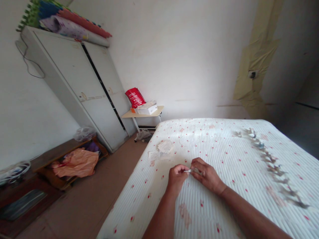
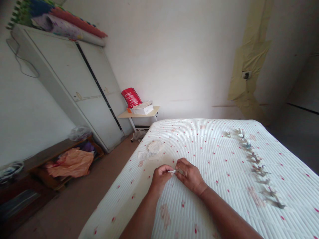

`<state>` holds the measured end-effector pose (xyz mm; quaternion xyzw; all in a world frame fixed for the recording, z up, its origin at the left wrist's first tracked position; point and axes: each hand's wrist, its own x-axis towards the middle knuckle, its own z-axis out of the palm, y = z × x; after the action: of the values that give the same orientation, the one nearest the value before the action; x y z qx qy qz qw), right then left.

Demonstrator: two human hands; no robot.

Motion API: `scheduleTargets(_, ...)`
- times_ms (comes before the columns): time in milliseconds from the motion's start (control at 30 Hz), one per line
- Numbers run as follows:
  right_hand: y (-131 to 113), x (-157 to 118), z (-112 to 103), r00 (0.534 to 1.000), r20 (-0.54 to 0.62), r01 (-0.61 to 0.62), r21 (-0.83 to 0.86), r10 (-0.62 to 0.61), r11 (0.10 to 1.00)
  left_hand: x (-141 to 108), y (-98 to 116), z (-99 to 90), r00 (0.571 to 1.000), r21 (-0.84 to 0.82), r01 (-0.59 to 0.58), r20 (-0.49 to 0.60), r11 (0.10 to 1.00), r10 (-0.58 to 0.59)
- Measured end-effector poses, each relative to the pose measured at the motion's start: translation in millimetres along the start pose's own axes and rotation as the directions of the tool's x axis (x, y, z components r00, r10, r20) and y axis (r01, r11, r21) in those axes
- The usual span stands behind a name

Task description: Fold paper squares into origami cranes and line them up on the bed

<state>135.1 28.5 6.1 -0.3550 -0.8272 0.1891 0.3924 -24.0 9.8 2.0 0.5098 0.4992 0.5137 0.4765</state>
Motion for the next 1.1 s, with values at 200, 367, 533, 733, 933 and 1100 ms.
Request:
scheduleTargets(200, 2, 1, 0, 1.0, 0.029, 0.002, 0.049, -0.004, 0.999, 1, 0, -1.5, 0.999, 0.033, -0.037, 0.013, 0.999, 0.036)
scheduleTargets(367, 2, 1, 1, 0.999, 0.054, 0.0, 0.069, -0.004, 0.998, 1, 0, -1.4, 1.0, 0.073, -0.026, -0.003, 0.997, 0.026)
scheduleTargets(533, 1, 2, 3, 0.998, 0.059, -0.046, 0.137, 0.038, 0.99, 0, 1, -1.3, 0.999, 0.023, -0.013, 0.035, 1.0, 0.012)
scheduleTargets(733, 7, 1, 6, 0.976, 0.106, -0.217, 0.387, 0.19, 0.896, 0, 3, -1.5, 0.995, -0.056, 0.026, 0.092, 0.998, -0.021)
scheduleTargets(933, 11, 0, 8, 0.946, 0.156, -0.322, 0.499, 0.282, 0.805, 1, 0, -2.6, 0.991, -0.157, 0.063, 0.128, 0.986, -0.043)
scheduleTargets(1100, 9, 0, 11, 0.936, 0.161, -0.35, 0.504, 0.312, 0.79, 2, -4, -2.0, 0.997, -0.14, 0.041, 0.075, 0.989, -0.03)
